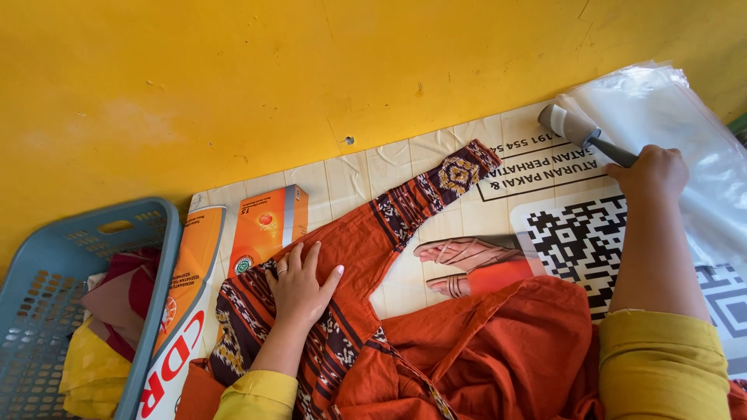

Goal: Using a lint roller to remove debris from an orange dress on a flat surface

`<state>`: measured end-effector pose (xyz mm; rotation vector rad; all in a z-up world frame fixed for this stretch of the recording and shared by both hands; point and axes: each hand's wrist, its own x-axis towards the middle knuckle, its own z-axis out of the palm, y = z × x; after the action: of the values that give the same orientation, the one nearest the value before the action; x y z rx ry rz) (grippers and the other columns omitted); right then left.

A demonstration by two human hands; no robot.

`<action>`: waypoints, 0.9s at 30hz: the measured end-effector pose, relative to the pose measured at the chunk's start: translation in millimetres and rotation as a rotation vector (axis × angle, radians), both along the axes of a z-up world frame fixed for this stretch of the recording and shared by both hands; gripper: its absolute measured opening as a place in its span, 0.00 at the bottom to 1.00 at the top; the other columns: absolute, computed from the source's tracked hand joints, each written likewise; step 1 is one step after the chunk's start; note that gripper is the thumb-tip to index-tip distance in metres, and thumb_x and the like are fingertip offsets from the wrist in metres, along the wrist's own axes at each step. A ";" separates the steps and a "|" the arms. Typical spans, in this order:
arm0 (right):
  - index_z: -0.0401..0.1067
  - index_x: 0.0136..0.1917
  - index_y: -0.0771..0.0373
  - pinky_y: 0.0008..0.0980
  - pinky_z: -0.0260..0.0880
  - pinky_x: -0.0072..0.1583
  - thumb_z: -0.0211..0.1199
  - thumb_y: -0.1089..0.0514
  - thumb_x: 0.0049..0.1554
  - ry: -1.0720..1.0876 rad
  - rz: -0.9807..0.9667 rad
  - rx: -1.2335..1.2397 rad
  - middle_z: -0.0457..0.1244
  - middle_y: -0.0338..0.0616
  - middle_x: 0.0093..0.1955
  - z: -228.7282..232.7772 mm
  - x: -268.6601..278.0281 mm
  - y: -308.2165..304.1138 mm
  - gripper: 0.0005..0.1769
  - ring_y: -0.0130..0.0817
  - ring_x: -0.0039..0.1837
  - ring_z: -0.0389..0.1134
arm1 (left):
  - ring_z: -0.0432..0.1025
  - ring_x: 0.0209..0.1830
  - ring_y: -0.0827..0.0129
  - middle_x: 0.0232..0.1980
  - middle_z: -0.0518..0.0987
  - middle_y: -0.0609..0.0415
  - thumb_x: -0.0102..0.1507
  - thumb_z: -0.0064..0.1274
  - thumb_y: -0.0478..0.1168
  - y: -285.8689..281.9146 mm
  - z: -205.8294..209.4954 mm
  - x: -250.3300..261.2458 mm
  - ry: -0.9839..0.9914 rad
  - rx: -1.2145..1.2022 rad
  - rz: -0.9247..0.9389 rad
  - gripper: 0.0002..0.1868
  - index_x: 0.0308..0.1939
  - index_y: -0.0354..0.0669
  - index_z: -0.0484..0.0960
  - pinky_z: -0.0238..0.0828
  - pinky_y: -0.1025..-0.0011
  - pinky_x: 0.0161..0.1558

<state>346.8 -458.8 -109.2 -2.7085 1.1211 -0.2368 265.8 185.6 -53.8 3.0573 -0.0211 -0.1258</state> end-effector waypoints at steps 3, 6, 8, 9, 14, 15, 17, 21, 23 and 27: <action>0.79 0.52 0.55 0.35 0.70 0.39 0.64 0.29 0.55 0.246 0.028 -0.141 0.72 0.44 0.39 5.8 5.3 -9.0 0.29 0.45 0.43 0.74 | 0.47 0.80 0.45 0.83 0.50 0.53 0.63 0.30 0.75 -1.0 1.0 -1.0 0.017 0.003 0.013 0.43 0.79 0.65 0.55 0.38 0.33 0.74; 0.80 0.50 0.55 0.35 0.72 0.43 0.67 0.31 0.53 0.253 0.084 -0.249 0.74 0.44 0.41 10.5 9.0 -14.0 0.27 0.45 0.46 0.75 | 0.46 0.80 0.45 0.82 0.51 0.54 0.63 0.31 0.74 -1.5 3.8 -1.6 0.009 -0.025 0.010 0.42 0.78 0.64 0.56 0.38 0.32 0.74; 0.79 0.49 0.55 0.35 0.71 0.44 0.64 0.47 0.53 0.253 0.100 -0.292 0.73 0.43 0.39 17.0 8.9 -14.2 0.15 0.45 0.43 0.74 | 0.46 0.80 0.44 0.82 0.51 0.53 0.63 0.32 0.74 -1.1 2.3 -1.4 0.005 -0.026 0.007 0.42 0.78 0.64 0.56 0.38 0.32 0.74; 0.79 0.49 0.55 0.35 0.71 0.44 0.64 0.47 0.53 0.254 0.102 -0.294 0.73 0.43 0.39 20.3 8.2 -13.2 0.15 0.45 0.43 0.74 | 0.46 0.80 0.44 0.82 0.51 0.53 0.63 0.32 0.74 -0.7 2.6 -1.7 0.006 -0.027 0.009 0.42 0.78 0.64 0.56 0.38 0.32 0.74; 0.79 0.52 0.53 0.36 0.73 0.44 0.66 0.45 0.54 0.251 0.079 -0.298 0.74 0.42 0.42 20.1 12.4 -16.4 0.16 0.45 0.46 0.74 | 0.47 0.79 0.43 0.82 0.51 0.53 0.63 0.33 0.73 -0.2 -0.4 0.3 -0.008 -0.028 0.002 0.42 0.78 0.64 0.57 0.41 0.33 0.73; 0.79 0.52 0.53 0.36 0.73 0.44 0.66 0.45 0.54 0.256 0.078 -0.299 0.74 0.42 0.42 16.4 12.9 -19.5 0.16 0.45 0.46 0.74 | 0.47 0.79 0.43 0.82 0.51 0.53 0.63 0.33 0.73 -0.9 -1.6 -0.2 -0.003 -0.029 0.000 0.42 0.78 0.64 0.57 0.41 0.33 0.73; 0.78 0.50 0.53 0.37 0.71 0.43 0.65 0.44 0.54 0.205 0.087 -0.314 0.73 0.42 0.41 8.8 14.2 -24.0 0.16 0.45 0.45 0.74 | 0.48 0.79 0.42 0.82 0.51 0.54 0.63 0.33 0.73 -0.4 -1.3 0.3 -0.012 -0.027 0.003 0.42 0.78 0.64 0.57 0.41 0.32 0.72; 0.79 0.50 0.52 0.36 0.72 0.40 0.68 0.39 0.52 0.185 0.079 -0.242 0.72 0.41 0.39 11.8 8.3 -22.3 0.19 0.45 0.44 0.74 | 0.47 0.79 0.43 0.82 0.51 0.54 0.63 0.32 0.74 -0.4 0.1 2.2 -0.006 -0.025 0.000 0.42 0.78 0.64 0.56 0.41 0.33 0.73; 0.79 0.49 0.56 0.39 0.70 0.42 0.69 0.42 0.52 0.148 0.091 -0.137 0.71 0.46 0.38 19.7 1.2 -13.6 0.19 0.49 0.43 0.72 | 0.48 0.79 0.42 0.82 0.51 0.53 0.63 0.31 0.74 -0.3 -2.5 1.5 -0.011 -0.008 -0.005 0.43 0.78 0.64 0.56 0.42 0.33 0.73; 0.78 0.50 0.55 0.34 0.68 0.37 0.66 0.41 0.55 0.233 0.137 -0.149 0.69 0.41 0.37 34.0 -4.2 27.7 0.18 0.41 0.40 0.70 | 0.47 0.79 0.43 0.82 0.51 0.53 0.64 0.32 0.74 -0.1 -2.3 1.0 -0.013 -0.018 -0.003 0.42 0.78 0.64 0.55 0.43 0.34 0.73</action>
<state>342.5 -431.1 -75.2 -2.9924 1.0041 0.0180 266.9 185.5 -56.0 3.0406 -0.0273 -0.1047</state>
